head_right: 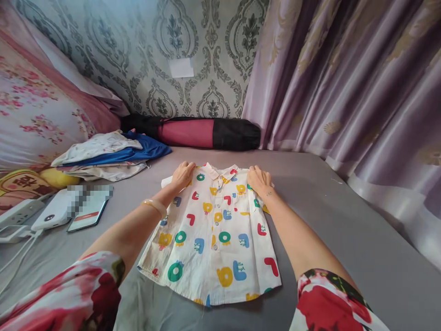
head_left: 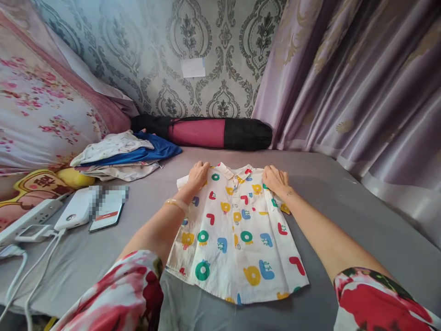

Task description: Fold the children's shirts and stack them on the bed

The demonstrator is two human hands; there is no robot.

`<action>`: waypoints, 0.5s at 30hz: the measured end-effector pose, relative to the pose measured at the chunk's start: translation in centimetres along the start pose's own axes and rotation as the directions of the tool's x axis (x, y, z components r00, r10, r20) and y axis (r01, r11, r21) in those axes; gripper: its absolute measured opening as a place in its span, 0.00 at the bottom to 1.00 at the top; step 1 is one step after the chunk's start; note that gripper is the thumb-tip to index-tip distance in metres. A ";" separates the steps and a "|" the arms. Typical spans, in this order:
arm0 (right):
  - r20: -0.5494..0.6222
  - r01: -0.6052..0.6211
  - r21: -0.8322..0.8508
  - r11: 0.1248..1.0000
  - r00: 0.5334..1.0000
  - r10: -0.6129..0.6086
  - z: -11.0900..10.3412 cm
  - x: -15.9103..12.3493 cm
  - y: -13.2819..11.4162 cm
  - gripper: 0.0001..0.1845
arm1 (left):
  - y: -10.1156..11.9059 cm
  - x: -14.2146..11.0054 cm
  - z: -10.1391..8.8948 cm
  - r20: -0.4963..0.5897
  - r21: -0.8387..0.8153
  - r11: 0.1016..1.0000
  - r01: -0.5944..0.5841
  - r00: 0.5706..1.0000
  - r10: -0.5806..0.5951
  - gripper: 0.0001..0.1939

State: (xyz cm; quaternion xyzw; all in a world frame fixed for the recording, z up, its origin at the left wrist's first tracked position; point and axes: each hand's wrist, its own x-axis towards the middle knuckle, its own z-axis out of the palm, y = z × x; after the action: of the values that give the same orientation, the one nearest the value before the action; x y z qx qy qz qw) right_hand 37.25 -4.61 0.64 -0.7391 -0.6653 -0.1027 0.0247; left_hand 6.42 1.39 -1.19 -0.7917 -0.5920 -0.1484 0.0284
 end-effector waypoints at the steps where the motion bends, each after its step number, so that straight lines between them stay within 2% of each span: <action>1: -0.006 0.007 -0.013 1.000 1.000 -0.007 0.2 0.3 0.2 0.20 | -0.2 0.4 0.3 -0.009 0.015 1.000 -0.017 1.000 0.017 0.17; 5: -0.079 0.034 -0.066 0.997 0.996 -0.039 0.9 2.1 1.2 0.20 | -0.7 2.4 0.8 -0.041 0.133 0.982 -0.131 0.990 0.137 0.15; 11: -0.215 0.078 -0.188 0.979 0.969 -0.119 2.2 5.1 2.2 0.21 | -2.3 5.1 1.3 -0.058 0.246 0.913 -0.326 0.935 0.350 0.16; 13: -0.189 0.099 -0.204 0.974 0.972 -0.139 2.8 5.3 2.1 0.20 | -2.9 5.3 2.1 -0.062 0.244 0.903 -0.353 0.924 0.377 0.16; 15: -0.100 0.110 -0.185 0.976 0.986 -0.130 3.3 5.3 2.0 0.19 | -3.4 5.6 3.2 -0.045 0.213 0.909 -0.359 0.926 0.376 0.15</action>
State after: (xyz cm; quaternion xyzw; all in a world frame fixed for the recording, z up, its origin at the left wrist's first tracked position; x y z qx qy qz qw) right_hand 40.10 0.93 -1.37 -0.6898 -0.6944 -0.2045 -0.0112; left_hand 5.28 8.30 -3.16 -0.8749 -0.4426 -0.1135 0.1605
